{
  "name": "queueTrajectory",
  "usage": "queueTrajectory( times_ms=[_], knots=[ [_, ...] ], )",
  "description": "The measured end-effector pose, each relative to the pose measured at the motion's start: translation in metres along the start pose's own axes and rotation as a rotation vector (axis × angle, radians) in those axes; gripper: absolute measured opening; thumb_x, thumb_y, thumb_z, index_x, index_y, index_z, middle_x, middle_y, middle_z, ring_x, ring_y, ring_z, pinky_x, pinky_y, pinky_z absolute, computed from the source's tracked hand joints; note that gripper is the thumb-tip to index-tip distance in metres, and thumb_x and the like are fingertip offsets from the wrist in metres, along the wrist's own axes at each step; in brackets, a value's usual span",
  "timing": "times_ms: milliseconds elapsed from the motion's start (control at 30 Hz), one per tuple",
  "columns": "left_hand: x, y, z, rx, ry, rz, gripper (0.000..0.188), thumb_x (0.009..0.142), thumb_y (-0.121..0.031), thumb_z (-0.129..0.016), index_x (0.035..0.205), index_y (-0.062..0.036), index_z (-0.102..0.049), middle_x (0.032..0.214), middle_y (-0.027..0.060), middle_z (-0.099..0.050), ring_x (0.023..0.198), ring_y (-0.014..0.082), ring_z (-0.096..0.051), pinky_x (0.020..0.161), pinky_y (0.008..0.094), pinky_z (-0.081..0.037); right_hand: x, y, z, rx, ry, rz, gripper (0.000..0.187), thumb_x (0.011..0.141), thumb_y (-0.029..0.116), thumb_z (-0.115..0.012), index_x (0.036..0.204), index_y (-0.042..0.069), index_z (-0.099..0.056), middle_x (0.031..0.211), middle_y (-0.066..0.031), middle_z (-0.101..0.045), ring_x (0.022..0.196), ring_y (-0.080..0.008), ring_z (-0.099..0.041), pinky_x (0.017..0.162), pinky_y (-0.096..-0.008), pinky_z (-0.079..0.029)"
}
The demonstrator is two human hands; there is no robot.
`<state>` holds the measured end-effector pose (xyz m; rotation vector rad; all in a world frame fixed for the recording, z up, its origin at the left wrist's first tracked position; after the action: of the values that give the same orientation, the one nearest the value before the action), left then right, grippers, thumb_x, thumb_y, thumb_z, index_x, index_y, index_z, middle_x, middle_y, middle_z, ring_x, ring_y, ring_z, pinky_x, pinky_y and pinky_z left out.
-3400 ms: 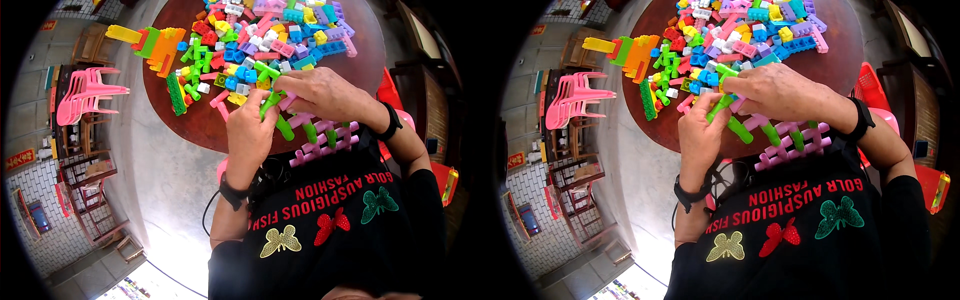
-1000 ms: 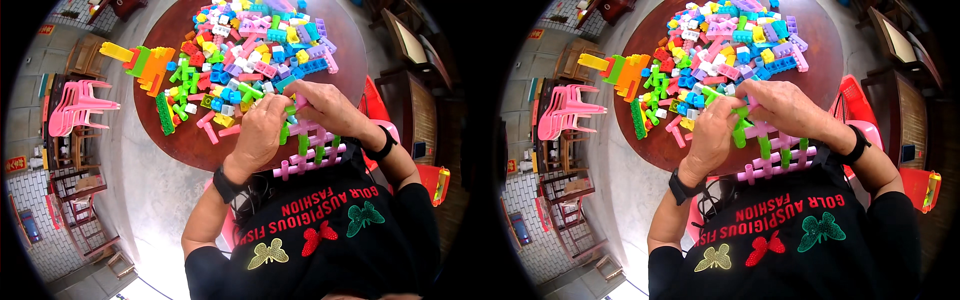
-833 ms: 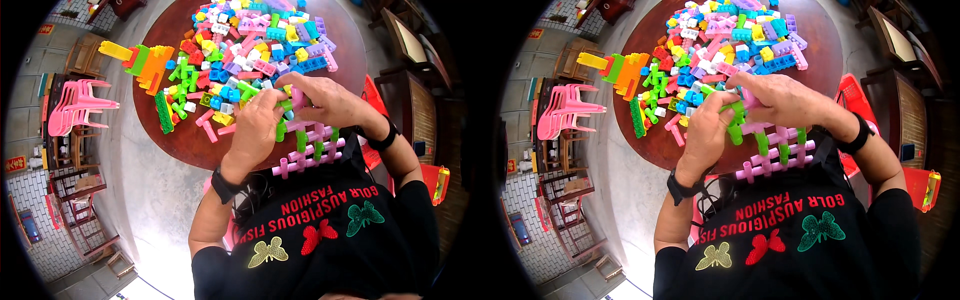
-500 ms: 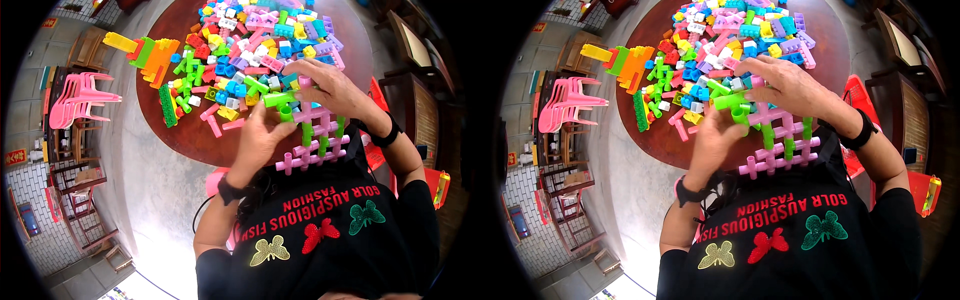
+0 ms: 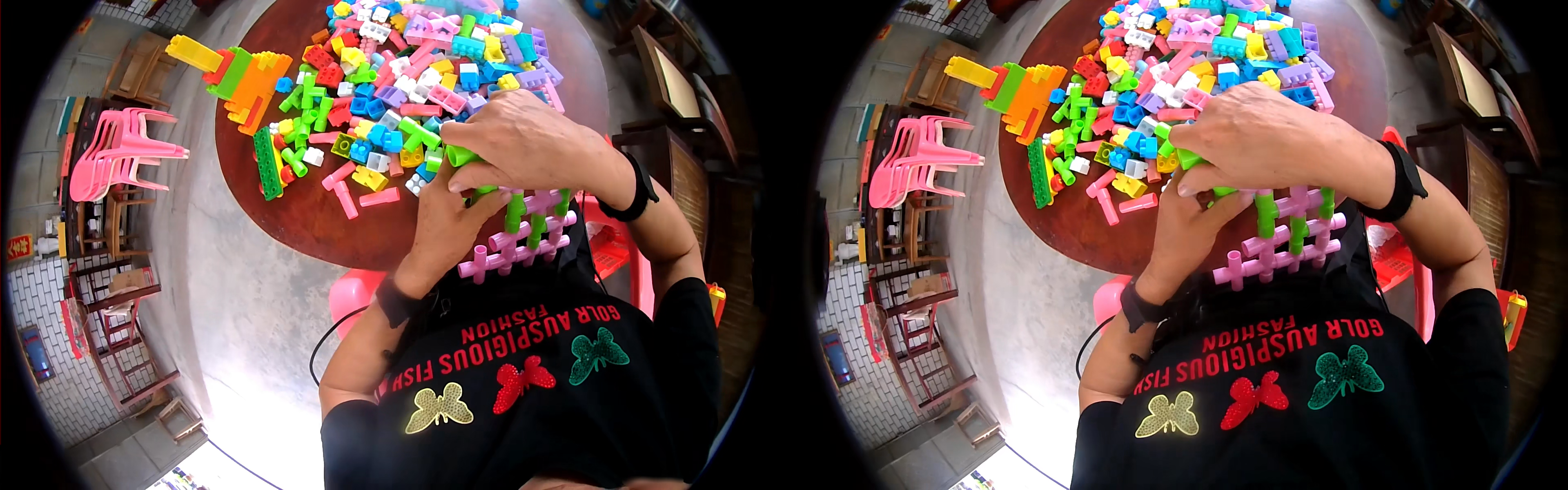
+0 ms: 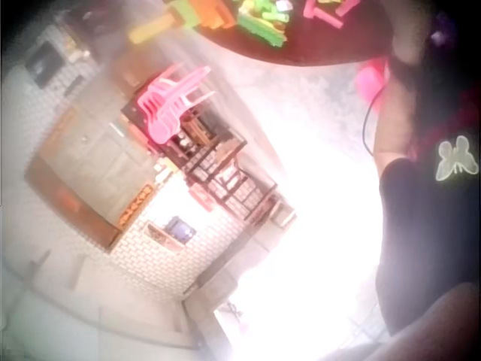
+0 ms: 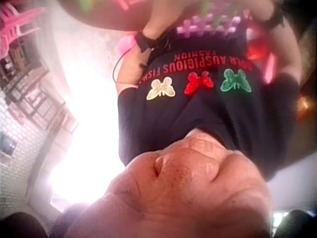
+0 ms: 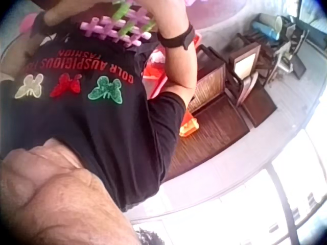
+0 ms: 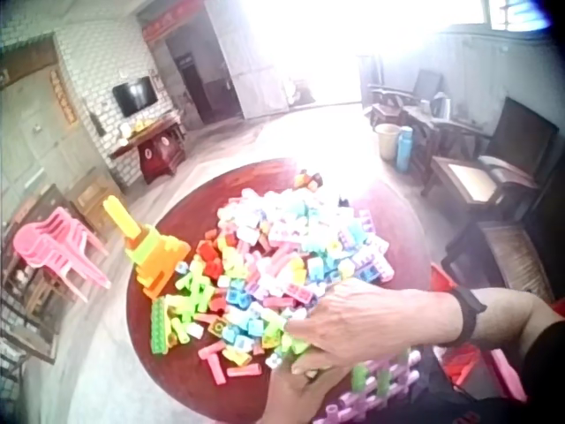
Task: Assembling colorful interlocking plastic toy blocks on a round table
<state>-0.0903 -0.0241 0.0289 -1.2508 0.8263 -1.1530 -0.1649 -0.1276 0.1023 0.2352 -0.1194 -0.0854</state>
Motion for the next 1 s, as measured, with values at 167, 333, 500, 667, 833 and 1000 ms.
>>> queueTrajectory(
  times_ms=[167,333,500,667,833,1000],
  knots=[
    [0.007,0.011,-0.005,-0.308,0.028,0.079,0.035,0.084,-0.020,-0.068,0.106,0.0012,-0.052,0.086,0.0071,-0.062,0.070,0.0148,-0.059,0.064,0.0283,-0.048,0.008,-0.003,-0.008,0.014,0.039,0.037,0.030,0.084,0.028,-0.059,0.091,0.002,-0.045,0.055,-0.0136,-0.050,0.055,-0.0341,-0.053,0.053,-0.0421,-0.036],
    [0.006,0.033,-0.011,-0.357,0.040,0.142,0.031,0.087,-0.021,-0.065,0.103,0.0014,-0.051,0.084,0.0055,-0.060,0.068,0.0112,-0.058,0.062,0.0257,-0.047,0.004,-0.014,-0.030,0.034,0.010,-0.052,0.031,0.086,0.028,-0.058,0.097,0.003,-0.042,0.056,-0.0135,-0.051,0.057,-0.0352,-0.054,0.053,-0.0433,-0.035],
    [0.007,0.041,-0.012,-0.418,0.041,0.199,0.028,0.088,-0.021,-0.063,0.102,0.0000,-0.050,0.078,0.0036,-0.060,0.061,0.0100,-0.057,0.057,0.0254,-0.047,0.007,-0.022,-0.038,0.043,0.047,-0.159,0.030,0.088,0.030,-0.056,0.099,0.005,-0.043,0.063,-0.0141,-0.053,0.066,-0.0359,-0.055,0.061,-0.0426,-0.036],
    [0.010,0.037,-0.011,-0.376,0.024,0.145,0.027,0.088,-0.020,-0.062,0.101,0.0000,-0.050,0.073,0.0056,-0.061,0.058,0.0116,-0.059,0.055,0.0262,-0.048,0.005,-0.031,-0.041,0.134,-0.029,-0.119,0.029,0.086,0.029,-0.060,0.097,0.006,-0.046,0.063,-0.0139,-0.053,0.066,-0.0360,-0.054,0.062,-0.0418,-0.036],
    [0.012,0.031,-0.010,-0.347,0.027,0.187,0.029,0.086,-0.020,-0.063,0.102,-0.0002,-0.049,0.073,0.0105,-0.061,0.061,0.0215,-0.062,0.057,0.0326,-0.049,0.010,-0.036,-0.039,0.150,-0.130,0.005,0.028,0.082,0.022,-0.064,0.095,0.006,-0.047,0.061,-0.0150,-0.054,0.059,-0.0347,-0.057,0.051,-0.0428,-0.040],
    [0.016,0.021,-0.005,0.064,-0.179,0.142,0.040,0.077,-0.026,-0.068,0.099,0.0016,-0.048,0.077,0.0186,-0.061,0.077,0.0400,-0.060,0.067,0.0454,-0.046,0.015,-0.029,-0.038,0.043,-0.086,-0.047,0.029,0.082,0.025,-0.064,0.093,0.005,-0.046,0.060,-0.0145,-0.052,0.059,-0.0343,-0.055,0.052,-0.0423,-0.039]
  ],
)
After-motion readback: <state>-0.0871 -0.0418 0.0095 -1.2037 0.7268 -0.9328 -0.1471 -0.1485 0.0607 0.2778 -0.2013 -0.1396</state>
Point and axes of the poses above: each hand's wrist, its own x-axis towards the middle knuckle, its own z-axis out of the back of the hand, y = z × x, the point moved 3 cm from there along x, towards the middle knuckle
